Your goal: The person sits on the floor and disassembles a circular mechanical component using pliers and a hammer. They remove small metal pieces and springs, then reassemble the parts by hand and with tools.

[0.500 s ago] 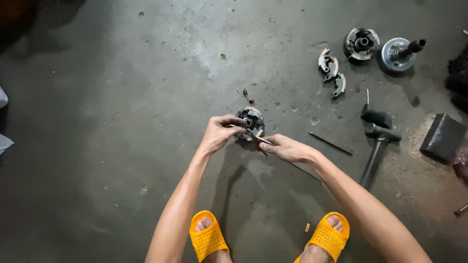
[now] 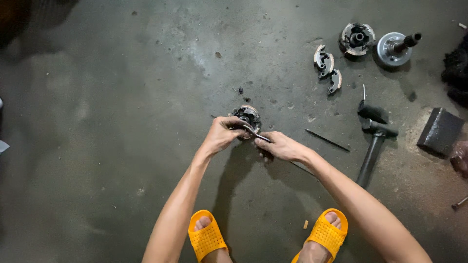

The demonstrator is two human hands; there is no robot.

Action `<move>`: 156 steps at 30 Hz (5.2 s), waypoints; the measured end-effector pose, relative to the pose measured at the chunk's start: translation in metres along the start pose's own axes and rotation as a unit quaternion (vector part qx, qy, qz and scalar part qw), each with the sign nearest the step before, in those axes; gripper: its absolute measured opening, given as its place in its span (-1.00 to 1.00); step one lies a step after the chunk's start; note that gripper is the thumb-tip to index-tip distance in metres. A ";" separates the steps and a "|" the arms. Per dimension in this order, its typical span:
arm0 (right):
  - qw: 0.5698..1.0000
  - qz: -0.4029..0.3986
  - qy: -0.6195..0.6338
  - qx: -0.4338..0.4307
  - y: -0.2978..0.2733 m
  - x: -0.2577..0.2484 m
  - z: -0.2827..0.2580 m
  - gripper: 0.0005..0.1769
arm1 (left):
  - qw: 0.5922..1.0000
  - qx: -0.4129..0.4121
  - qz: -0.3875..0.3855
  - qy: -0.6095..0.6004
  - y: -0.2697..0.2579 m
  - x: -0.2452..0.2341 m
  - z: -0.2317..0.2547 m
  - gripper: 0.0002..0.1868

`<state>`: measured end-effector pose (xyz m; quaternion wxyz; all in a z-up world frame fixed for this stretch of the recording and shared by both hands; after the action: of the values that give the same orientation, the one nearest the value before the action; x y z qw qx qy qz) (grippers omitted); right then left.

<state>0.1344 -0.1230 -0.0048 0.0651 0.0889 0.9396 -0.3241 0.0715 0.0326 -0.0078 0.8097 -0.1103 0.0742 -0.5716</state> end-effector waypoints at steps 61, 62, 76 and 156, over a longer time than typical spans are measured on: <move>0.931 0.298 0.209 -0.028 -0.007 0.006 0.100 -0.60 | 0.881 0.207 0.175 0.389 0.000 0.044 -0.058 -0.96; 0.932 0.302 0.201 -0.025 -0.007 0.008 0.100 -0.61 | 0.866 0.221 0.180 0.410 -0.002 0.046 -0.051 -0.94; 0.855 0.494 -0.050 -0.149 -0.031 -0.005 0.025 -0.71 | 0.784 0.315 0.158 0.512 -0.003 0.059 -0.045 -0.83; 0.966 0.106 0.234 0.016 0.017 0.019 0.059 -0.56 | 1.000 -0.008 0.019 -0.003 0.008 0.012 -0.023 -0.69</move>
<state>0.1235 -0.1436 -0.0643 -0.1243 0.2628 0.9084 -0.3004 0.0773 0.0213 -0.0320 0.8194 -0.1175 0.0786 -0.5555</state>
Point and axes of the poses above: each hand's wrist, its own y-axis towards the middle knuckle, its own x-axis out of the palm, z = x × y, the point moved 8 cm from there along y, towards the middle knuckle, and after that the axes turned 3 degrees about z, right-handed, at the moved point
